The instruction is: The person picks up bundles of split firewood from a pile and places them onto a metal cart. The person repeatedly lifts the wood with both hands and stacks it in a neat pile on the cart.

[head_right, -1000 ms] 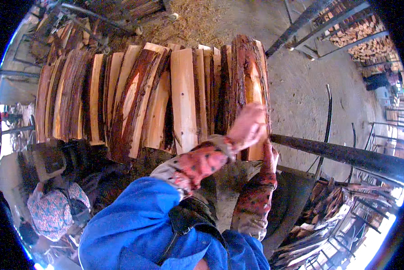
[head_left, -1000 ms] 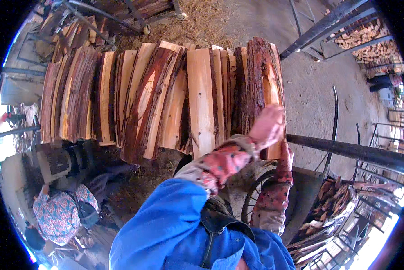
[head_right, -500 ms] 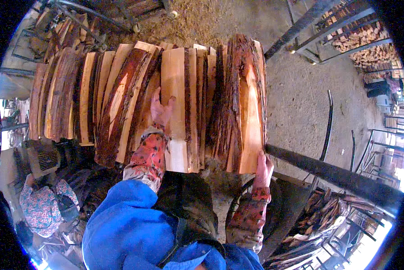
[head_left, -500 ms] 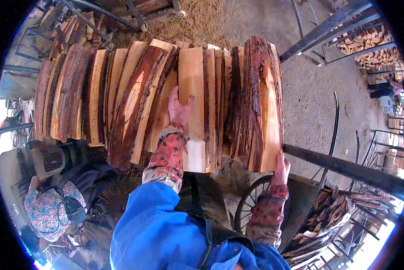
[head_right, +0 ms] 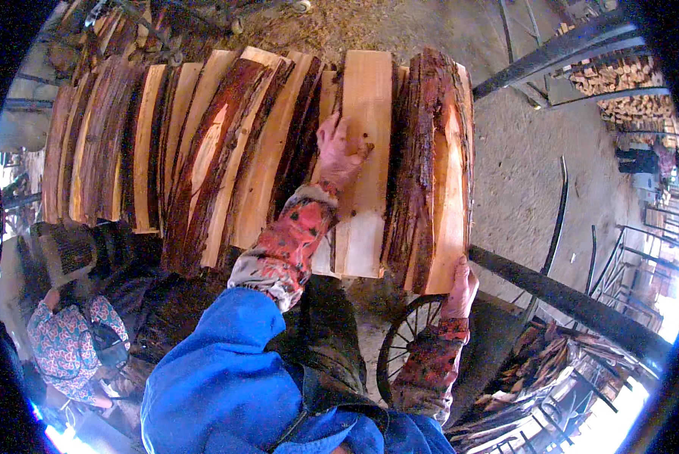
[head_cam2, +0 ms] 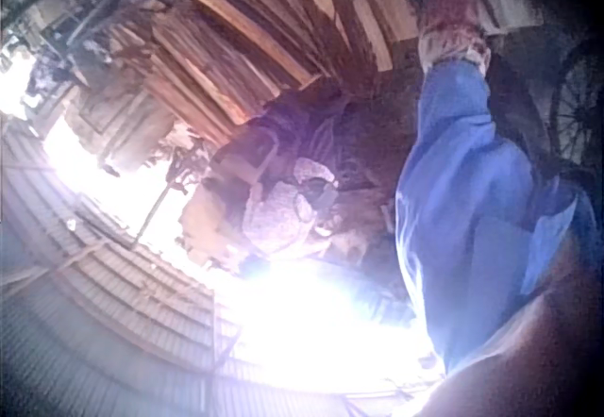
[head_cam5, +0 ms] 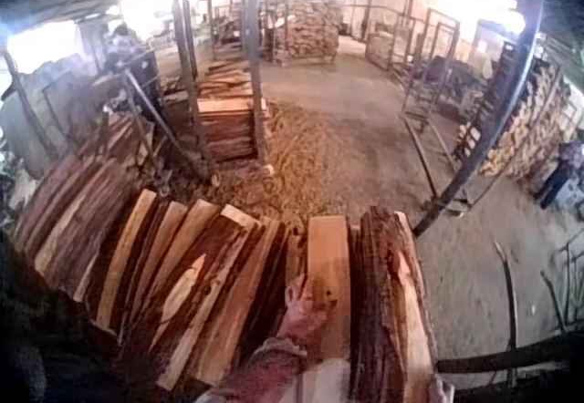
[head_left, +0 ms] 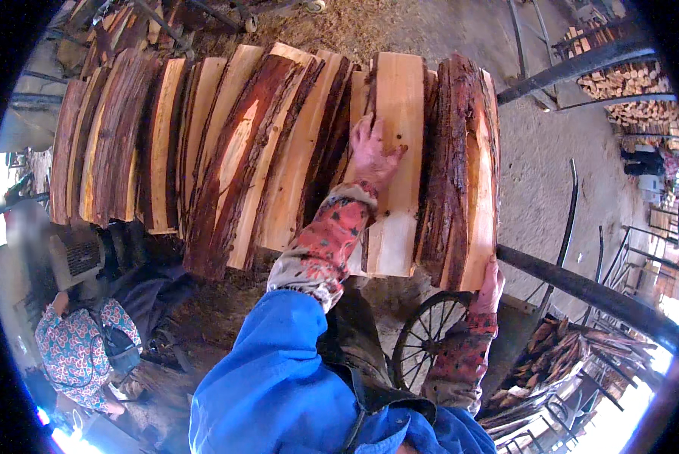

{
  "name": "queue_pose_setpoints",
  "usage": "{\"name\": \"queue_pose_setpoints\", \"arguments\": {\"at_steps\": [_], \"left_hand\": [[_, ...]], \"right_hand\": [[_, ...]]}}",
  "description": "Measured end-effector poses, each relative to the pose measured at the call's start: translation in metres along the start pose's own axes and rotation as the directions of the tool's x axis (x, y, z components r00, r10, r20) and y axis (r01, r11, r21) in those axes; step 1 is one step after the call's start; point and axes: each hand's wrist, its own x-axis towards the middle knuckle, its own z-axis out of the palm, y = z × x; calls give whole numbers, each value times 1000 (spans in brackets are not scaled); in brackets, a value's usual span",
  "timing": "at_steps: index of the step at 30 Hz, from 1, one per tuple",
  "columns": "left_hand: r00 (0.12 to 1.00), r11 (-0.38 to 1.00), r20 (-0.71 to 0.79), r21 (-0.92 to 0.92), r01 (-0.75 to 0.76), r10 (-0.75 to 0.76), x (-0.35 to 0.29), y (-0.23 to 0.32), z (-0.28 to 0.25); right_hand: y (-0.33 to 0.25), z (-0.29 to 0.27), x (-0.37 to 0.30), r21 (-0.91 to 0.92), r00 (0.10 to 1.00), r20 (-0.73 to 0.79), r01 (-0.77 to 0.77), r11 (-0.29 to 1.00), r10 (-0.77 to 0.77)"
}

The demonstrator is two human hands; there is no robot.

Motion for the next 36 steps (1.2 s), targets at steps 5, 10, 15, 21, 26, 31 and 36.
{"name": "queue_pose_setpoints", "arguments": {"at_steps": [5,10,15,21,26,31,36], "left_hand": [[994,997,104,-63,34,-28,8,5,-10],[987,996,160,-80,38,-25,6,12,-9],[973,997,231,-65,42,-26,17,21,-2],[973,907,229,-406,113,-18,-44,-29,20],[992,987,127,-158,-5,25,-133,56,-120],[983,997,-183,62,34,-22,-231,42,-215],[694,749,-281,-267,607,-663,-278,-15,-284]], "right_hand": [[-22,20,-15,85,997,-74,-17,996,24],[-9,12,-2,79,997,-70,26,997,-20],[-29,22,-17,51,996,-82,-28,998,32],[-15,14,-10,101,999,-31,22,995,-19],[-12,8,-6,120,999,-46,-12,993,17],[-22,13,-14,54,997,38,59,997,-61],[-26,9,-19,120,996,81,18,993,-28]]}}
